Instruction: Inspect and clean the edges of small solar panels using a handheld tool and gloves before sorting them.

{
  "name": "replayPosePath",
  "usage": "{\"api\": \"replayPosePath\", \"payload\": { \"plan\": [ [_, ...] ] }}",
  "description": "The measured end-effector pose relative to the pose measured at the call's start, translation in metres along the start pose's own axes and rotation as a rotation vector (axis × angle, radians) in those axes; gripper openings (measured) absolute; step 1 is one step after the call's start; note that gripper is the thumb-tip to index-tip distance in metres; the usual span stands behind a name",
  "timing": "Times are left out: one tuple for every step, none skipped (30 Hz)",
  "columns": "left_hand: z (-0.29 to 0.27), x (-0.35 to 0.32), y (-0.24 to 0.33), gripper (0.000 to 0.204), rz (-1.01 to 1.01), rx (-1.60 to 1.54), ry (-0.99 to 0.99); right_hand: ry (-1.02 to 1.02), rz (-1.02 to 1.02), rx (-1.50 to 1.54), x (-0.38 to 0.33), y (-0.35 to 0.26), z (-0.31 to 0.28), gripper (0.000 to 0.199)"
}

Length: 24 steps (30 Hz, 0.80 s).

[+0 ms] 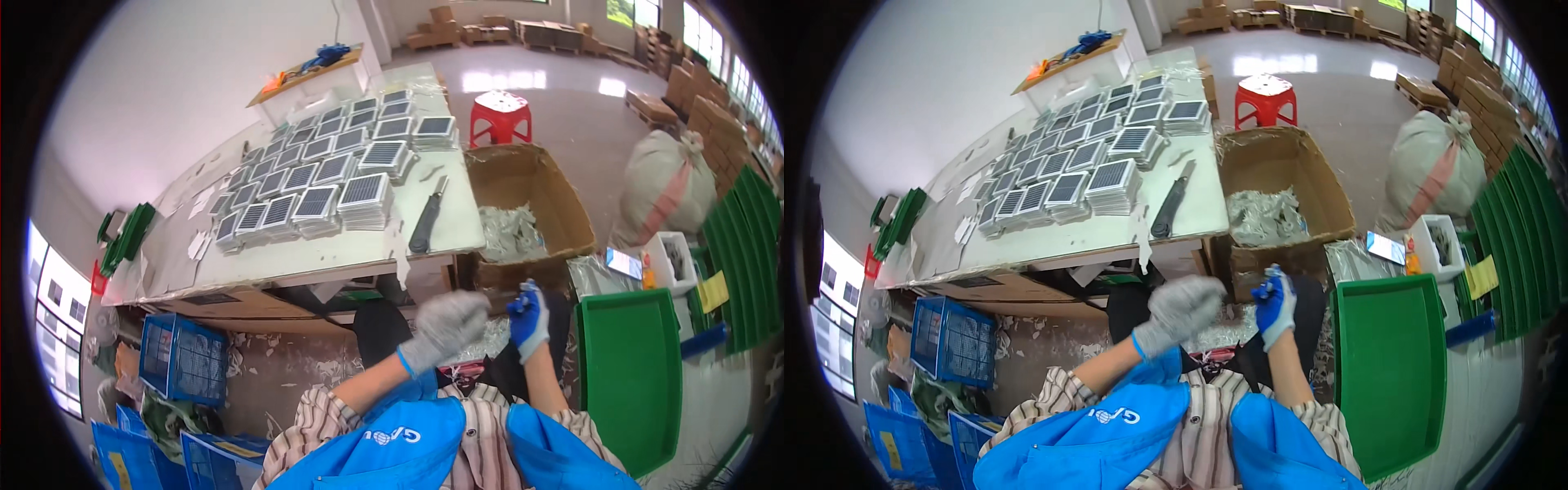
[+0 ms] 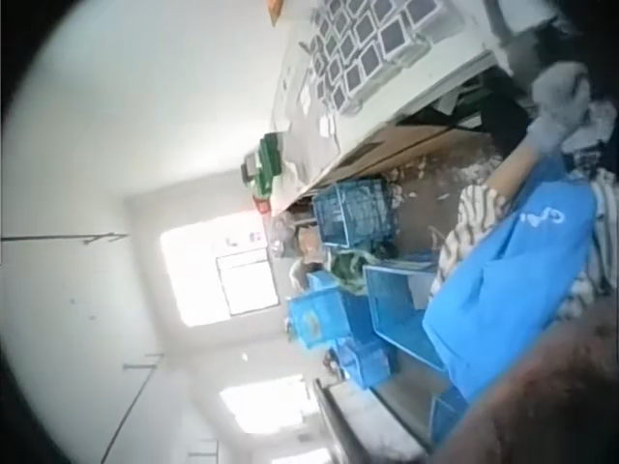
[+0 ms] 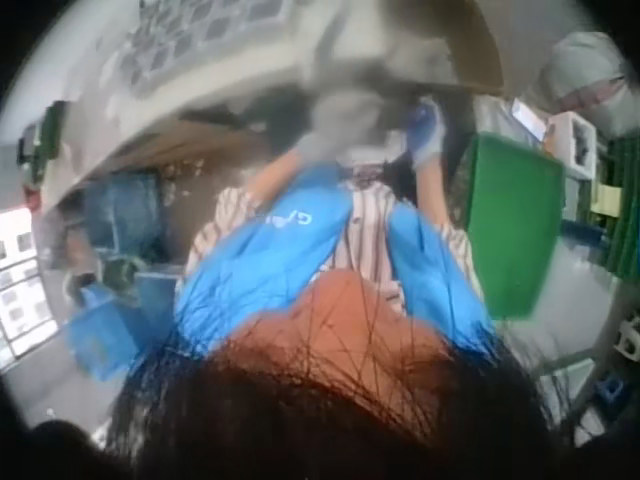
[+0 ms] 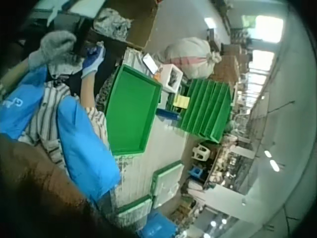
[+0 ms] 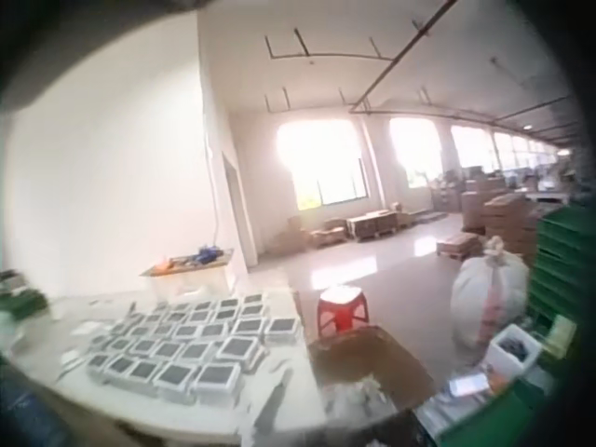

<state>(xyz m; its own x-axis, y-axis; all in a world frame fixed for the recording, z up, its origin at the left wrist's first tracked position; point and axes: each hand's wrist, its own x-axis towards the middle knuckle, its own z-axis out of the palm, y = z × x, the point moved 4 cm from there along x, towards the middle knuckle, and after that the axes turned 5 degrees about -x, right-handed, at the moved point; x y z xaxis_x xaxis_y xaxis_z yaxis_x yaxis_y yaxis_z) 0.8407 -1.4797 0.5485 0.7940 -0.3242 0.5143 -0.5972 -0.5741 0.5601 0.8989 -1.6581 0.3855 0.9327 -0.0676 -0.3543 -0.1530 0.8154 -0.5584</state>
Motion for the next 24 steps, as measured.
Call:
{"api": "replayPosePath", "payload": {
  "plan": [
    [-0.025, 0.019, 0.002, 0.021, 0.096, 0.054, 0.206, 0.011, -0.082, -0.080, -0.003, -0.011, -0.002, 0.009],
    [-0.032, 0.032, -0.010, 0.028, 0.018, 0.240, 0.222, -0.007, -0.115, -0.054, -0.008, -0.022, -0.007, 0.010],
    [-0.037, 0.039, -0.027, 0.038, 0.114, 0.353, 0.350, -0.042, -0.129, -0.037, -0.015, -0.028, -0.004, 0.012],
    [-0.041, 0.053, -0.043, 0.048, 0.047, 0.442, 0.310, -0.060, -0.154, -0.112, -0.015, -0.027, -0.008, 0.012],
    [-0.044, 0.064, -0.055, 0.048, 0.053, 0.442, 0.319, -0.075, -0.182, -0.189, -0.015, -0.028, -0.012, 0.013],
    [-0.044, 0.076, -0.071, 0.053, -0.015, 0.534, 0.272, -0.077, -0.205, -0.235, -0.017, -0.027, -0.011, 0.013],
    [-0.042, 0.082, -0.088, 0.058, -0.089, 0.631, 0.226, -0.084, -0.222, -0.279, -0.020, -0.025, -0.009, 0.013],
    [-0.038, 0.081, -0.107, 0.060, -0.080, 0.727, 0.269, -0.108, -0.208, -0.235, -0.016, -0.019, -0.011, 0.014],
    [-0.035, 0.088, -0.103, 0.060, -0.076, 0.719, 0.270, -0.103, -0.215, -0.238, -0.015, -0.023, -0.013, 0.014],
    [-0.033, 0.097, -0.098, 0.057, -0.260, 0.726, 0.069, -0.093, -0.190, -0.330, -0.020, -0.026, -0.006, 0.014],
    [-0.029, 0.100, -0.101, 0.055, -0.444, 0.726, -0.134, -0.083, -0.162, -0.422, -0.022, -0.028, 0.001, 0.014],
    [-0.031, 0.095, -0.108, 0.052, -0.350, 0.749, -0.035, -0.084, -0.172, -0.436, -0.022, -0.030, 0.013, 0.014],
    [-0.029, 0.089, -0.115, 0.052, -0.358, 0.757, -0.030, -0.094, -0.166, -0.436, -0.025, -0.032, 0.028, 0.014],
    [-0.030, 0.084, -0.119, 0.052, -0.305, 0.702, 0.046, -0.123, -0.176, -0.492, -0.029, -0.035, 0.046, 0.013],
    [-0.029, 0.082, -0.119, 0.052, -0.249, 0.644, 0.120, -0.150, -0.189, -0.548, -0.028, -0.038, 0.059, 0.012],
    [-0.030, 0.084, -0.108, 0.052, -0.305, 0.534, 0.123, -0.196, -0.197, -0.569, -0.021, -0.039, 0.065, 0.014],
    [-0.024, 0.083, -0.103, 0.052, -0.305, 0.532, 0.123, -0.194, -0.198, -0.570, -0.016, -0.041, 0.072, 0.014],
    [-0.022, 0.077, -0.099, 0.052, -0.311, 0.321, 0.220, -0.241, -0.186, -0.566, -0.015, -0.042, 0.085, 0.016],
    [-0.025, 0.077, -0.086, 0.051, -0.315, 0.109, 0.312, -0.285, -0.174, -0.562, -0.014, -0.044, 0.097, 0.019],
    [-0.018, 0.076, -0.080, 0.051, -0.520, -0.235, 0.240, -0.300, -0.125, -0.570, -0.011, -0.044, 0.104, 0.028],
    [-0.011, 0.069, -0.074, 0.048, -0.454, -0.315, 0.330, -0.307, -0.120, -0.567, -0.012, -0.044, 0.115, 0.028],
    [-0.003, 0.063, -0.066, 0.045, -0.414, -0.329, 0.327, -0.353, -0.092, -0.508, -0.014, -0.042, 0.128, 0.031],
    [0.003, 0.060, -0.060, 0.043, -0.374, -0.345, 0.322, -0.397, -0.065, -0.449, -0.013, -0.039, 0.137, 0.035],
    [0.003, 0.066, -0.045, 0.040, -0.261, -0.290, 0.293, -0.364, -0.121, -0.478, -0.006, -0.035, 0.133, 0.037]
  ]
}}
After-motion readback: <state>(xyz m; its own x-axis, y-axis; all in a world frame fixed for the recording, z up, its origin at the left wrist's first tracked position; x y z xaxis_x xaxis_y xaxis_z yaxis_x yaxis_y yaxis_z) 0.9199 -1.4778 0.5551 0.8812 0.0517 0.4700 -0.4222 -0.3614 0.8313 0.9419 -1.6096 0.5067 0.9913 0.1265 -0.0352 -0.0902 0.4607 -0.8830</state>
